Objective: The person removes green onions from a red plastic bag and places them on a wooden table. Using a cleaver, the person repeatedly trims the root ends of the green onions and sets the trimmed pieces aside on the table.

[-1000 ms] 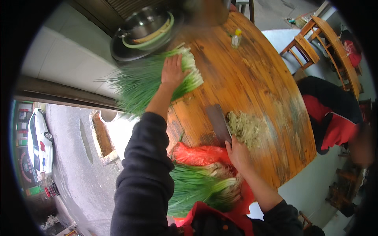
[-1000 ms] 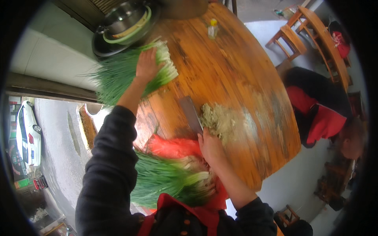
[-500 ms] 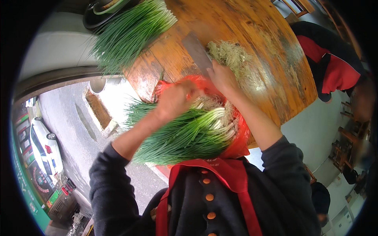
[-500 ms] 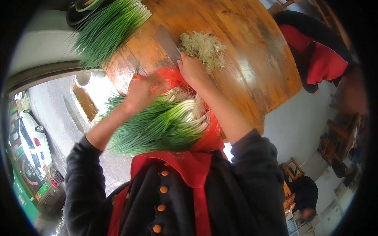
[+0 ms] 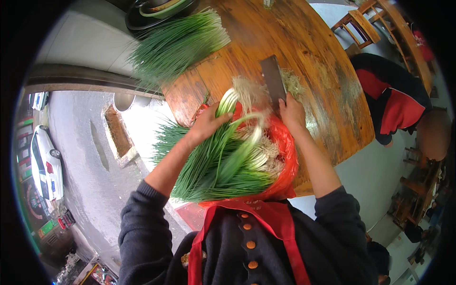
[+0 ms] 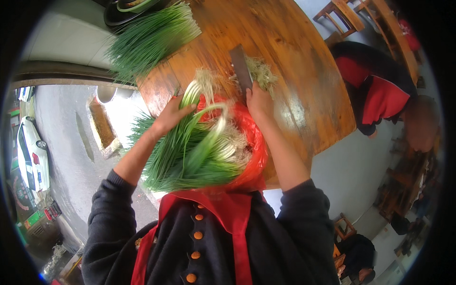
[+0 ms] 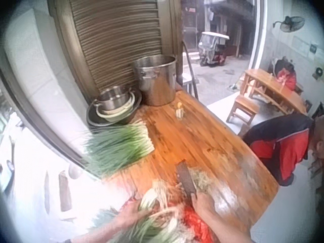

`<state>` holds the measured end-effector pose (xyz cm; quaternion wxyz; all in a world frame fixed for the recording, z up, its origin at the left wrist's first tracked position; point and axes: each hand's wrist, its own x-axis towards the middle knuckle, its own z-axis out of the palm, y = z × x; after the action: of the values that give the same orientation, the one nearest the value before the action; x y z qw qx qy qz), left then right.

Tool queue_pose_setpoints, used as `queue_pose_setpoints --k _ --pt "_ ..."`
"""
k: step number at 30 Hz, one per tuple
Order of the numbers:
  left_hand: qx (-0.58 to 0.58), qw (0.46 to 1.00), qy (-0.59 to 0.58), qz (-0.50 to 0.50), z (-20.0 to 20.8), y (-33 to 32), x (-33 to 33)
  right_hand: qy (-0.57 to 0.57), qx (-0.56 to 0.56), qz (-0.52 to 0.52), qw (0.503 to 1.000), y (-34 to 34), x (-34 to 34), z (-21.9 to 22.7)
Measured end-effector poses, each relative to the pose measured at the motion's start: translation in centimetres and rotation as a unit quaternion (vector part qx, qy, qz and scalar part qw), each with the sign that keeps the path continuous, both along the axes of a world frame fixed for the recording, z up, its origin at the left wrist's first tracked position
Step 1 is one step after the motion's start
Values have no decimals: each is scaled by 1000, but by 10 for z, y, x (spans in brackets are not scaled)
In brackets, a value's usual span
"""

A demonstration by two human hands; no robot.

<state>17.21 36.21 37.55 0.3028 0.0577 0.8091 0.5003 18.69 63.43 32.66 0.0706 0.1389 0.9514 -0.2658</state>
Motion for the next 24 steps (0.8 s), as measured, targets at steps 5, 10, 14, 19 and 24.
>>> queue_pose_setpoints --k 5,10,14,19,24 --pt "105 963 -246 29 -41 12 -56 -13 -10 -8 1000 10 5 15" --pt "-19 983 -185 5 -86 22 -62 90 -21 2 996 4 -2 27" --pt "-110 990 -25 81 -97 6 -51 140 -138 -44 980 -12 -17 20" --pt "-9 988 -50 147 -86 -2 -37 18 -293 -139 946 -42 -36 7" --pt "20 988 -139 61 -66 21 -23 100 -235 -104 961 -49 -43 -15"
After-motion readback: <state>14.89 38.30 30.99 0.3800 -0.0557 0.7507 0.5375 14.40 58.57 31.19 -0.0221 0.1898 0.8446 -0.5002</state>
